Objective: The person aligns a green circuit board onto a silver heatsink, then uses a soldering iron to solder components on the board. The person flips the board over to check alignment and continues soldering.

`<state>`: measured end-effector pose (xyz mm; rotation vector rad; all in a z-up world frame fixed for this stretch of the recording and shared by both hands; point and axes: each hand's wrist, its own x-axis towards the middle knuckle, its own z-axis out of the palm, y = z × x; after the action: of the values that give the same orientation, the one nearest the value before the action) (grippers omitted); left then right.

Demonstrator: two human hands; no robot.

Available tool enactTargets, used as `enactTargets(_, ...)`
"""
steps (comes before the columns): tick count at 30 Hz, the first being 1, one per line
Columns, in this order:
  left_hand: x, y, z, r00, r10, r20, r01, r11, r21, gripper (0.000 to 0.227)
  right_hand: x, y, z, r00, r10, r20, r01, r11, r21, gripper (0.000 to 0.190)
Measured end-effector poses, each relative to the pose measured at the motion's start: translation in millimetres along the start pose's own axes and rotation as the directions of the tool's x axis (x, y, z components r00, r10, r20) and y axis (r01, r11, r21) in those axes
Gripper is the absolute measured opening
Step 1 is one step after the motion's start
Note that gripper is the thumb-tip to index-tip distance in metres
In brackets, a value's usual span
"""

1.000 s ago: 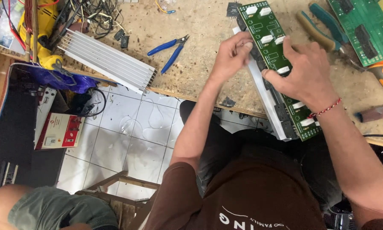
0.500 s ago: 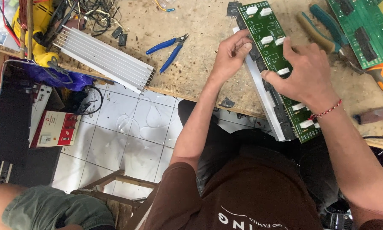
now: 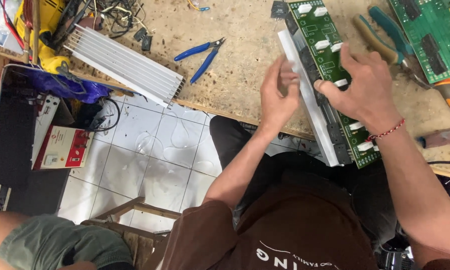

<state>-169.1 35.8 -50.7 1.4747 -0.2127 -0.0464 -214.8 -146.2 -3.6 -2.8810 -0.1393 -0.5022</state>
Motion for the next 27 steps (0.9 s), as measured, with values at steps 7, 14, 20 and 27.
enactTargets(7,1.5,19.7,7.7,0.960,-0.278,0.029,0.278,0.936,-0.218,0.052,-2.0,2.9,-0.5,0.989,-0.117,-0.092,0.100,0.979,-0.176,0.077)
enactTargets(14,5.6,46.5,3.5,0.923,-0.368,0.117,0.385,0.899,-0.211,0.051,-1.9,1.3,-3.0,0.994,-0.087,-0.060,0.075,0.982,-0.174,0.079)
enactTargets(20,18.9,55.6,-0.6,0.909,-0.378,0.176,0.391,0.919,-0.047,0.047,-2.1,1.2,-3.2,0.991,-0.105,-0.083,0.087,0.977,-0.194,0.077)
enactTargets(27,44.2,25.5,1.0,0.913,-0.346,0.214,0.370,0.925,-0.082,0.012,-2.1,3.0,-0.2,0.987,-0.124,-0.106,0.099,0.972,-0.214,0.078)
